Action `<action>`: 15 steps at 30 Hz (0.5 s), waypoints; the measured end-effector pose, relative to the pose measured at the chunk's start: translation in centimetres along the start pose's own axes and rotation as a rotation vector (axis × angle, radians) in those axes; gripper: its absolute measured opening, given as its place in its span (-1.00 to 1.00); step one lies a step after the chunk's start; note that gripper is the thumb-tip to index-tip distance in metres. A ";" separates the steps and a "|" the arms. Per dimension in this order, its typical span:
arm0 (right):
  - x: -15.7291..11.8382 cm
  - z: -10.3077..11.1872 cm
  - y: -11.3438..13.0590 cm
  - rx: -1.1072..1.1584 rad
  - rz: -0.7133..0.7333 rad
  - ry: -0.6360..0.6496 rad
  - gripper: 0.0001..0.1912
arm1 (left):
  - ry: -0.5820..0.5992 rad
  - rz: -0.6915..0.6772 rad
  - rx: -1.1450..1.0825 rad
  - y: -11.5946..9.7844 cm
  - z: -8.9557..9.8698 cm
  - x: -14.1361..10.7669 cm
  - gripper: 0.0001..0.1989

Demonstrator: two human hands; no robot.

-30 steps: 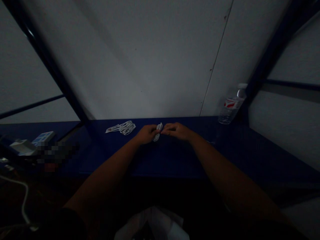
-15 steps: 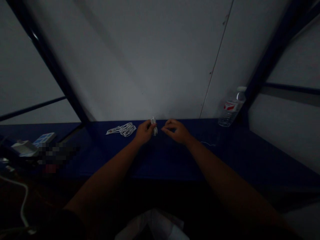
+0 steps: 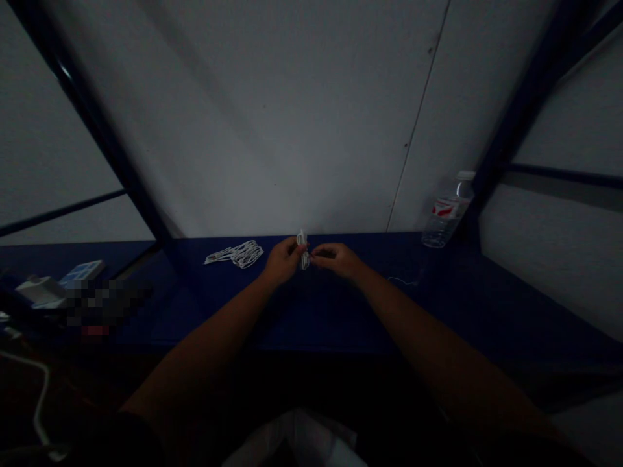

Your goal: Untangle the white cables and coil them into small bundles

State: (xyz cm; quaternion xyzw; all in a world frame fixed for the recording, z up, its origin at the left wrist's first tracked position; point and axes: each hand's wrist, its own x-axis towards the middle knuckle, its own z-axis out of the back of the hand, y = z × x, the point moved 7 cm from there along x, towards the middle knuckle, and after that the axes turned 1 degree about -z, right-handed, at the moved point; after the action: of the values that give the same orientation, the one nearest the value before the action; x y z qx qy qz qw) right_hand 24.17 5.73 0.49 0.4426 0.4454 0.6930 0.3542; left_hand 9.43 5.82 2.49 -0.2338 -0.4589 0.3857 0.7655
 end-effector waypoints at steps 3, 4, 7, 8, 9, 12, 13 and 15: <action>0.0 0.1 0.0 0.038 0.009 -0.003 -0.60 | -0.019 -0.022 0.064 -0.5 0.3 -0.1 -0.68; 0.0 0.2 0.0 0.044 0.012 -0.005 -0.59 | -0.026 -0.031 0.089 -0.8 0.5 -0.1 -0.69; 0.1 0.4 -0.3 0.036 0.011 -0.018 -0.60 | -0.032 -0.052 0.156 -1.8 0.8 -0.3 -0.72; 0.1 0.4 -0.4 0.023 0.013 -0.019 -0.60 | -0.029 -0.059 0.169 -2.0 0.9 -0.3 -0.73; 0.1 0.4 -0.4 0.008 0.016 -0.015 -0.60 | -0.028 -0.064 0.175 -2.2 0.9 -0.3 -0.74; 0.1 0.3 -0.3 -0.050 0.030 0.004 -0.62 | -0.032 -0.026 0.105 -1.9 0.6 -0.2 -0.75; 0.2 0.4 -0.1 -0.074 0.041 0.002 -0.63 | -0.023 0.008 0.052 -1.6 0.4 -0.2 -0.75; 0.2 0.8 0.3 -0.142 0.091 -0.021 -0.66 | 0.021 0.088 -0.076 -0.6 -0.1 -0.1 -0.73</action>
State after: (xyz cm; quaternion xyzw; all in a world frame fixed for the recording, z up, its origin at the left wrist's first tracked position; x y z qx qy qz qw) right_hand 24.80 6.04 0.99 0.4432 0.3708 0.7336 0.3576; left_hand 9.75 5.42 2.78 -0.2868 -0.4543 0.3986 0.7433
